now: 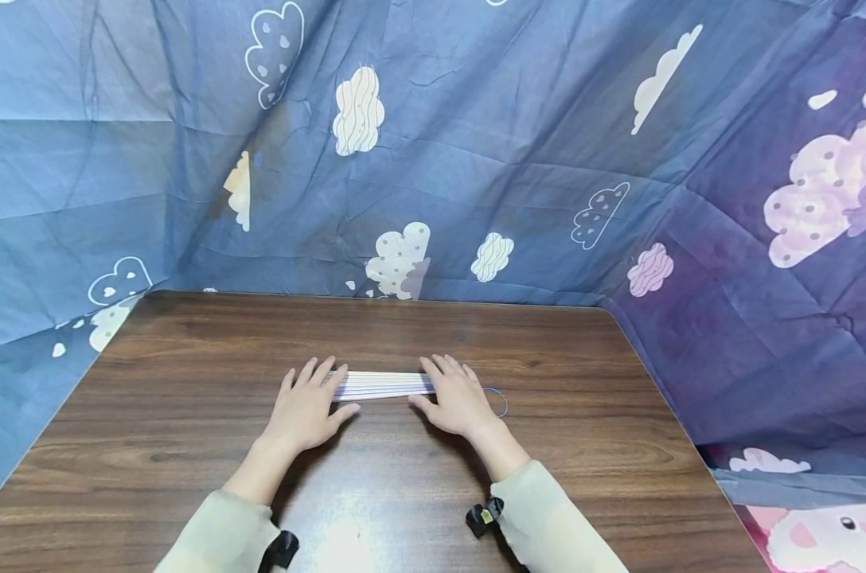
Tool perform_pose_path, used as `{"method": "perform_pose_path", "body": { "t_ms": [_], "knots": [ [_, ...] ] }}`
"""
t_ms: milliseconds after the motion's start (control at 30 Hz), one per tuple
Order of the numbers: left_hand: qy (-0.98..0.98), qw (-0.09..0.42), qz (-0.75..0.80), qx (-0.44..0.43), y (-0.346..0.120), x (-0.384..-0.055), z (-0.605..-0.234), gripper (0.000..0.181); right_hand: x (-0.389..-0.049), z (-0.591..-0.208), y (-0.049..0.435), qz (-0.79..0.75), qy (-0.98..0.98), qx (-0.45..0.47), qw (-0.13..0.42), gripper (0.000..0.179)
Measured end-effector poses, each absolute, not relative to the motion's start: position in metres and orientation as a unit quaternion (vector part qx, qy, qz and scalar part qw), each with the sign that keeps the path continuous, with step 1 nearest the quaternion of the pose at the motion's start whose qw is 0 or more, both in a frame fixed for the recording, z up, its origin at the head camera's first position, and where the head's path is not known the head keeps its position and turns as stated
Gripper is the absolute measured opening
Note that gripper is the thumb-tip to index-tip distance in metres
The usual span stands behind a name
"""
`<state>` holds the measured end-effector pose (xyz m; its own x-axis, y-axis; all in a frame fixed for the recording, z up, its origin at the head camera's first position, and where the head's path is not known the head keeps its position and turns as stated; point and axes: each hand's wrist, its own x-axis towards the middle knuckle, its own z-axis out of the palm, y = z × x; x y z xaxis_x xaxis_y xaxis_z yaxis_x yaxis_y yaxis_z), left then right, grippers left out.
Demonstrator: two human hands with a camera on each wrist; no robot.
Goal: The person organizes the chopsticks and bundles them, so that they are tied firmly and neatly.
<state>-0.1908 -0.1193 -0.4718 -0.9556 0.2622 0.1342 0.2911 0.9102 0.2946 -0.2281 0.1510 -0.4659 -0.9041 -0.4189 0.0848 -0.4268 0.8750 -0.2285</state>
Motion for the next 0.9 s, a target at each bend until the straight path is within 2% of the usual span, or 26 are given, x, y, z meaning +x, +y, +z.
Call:
{"method": "perform_pose_path", "body": {
  "t_ms": [567, 900],
  "knots": [
    [-0.978, 0.033, -0.144, -0.149, -0.116, -0.203, -0.475, 0.070, -0.235, -0.470, 0.146, 0.111, -0.969, 0.220, 0.012, 0.069],
    [-0.974, 0.032, -0.147, -0.170, -0.114, -0.210, -0.479, 0.069, -0.240, -0.468, 0.142, 0.137, -0.958, 0.253, 0.000, 0.061]
  ]
}}
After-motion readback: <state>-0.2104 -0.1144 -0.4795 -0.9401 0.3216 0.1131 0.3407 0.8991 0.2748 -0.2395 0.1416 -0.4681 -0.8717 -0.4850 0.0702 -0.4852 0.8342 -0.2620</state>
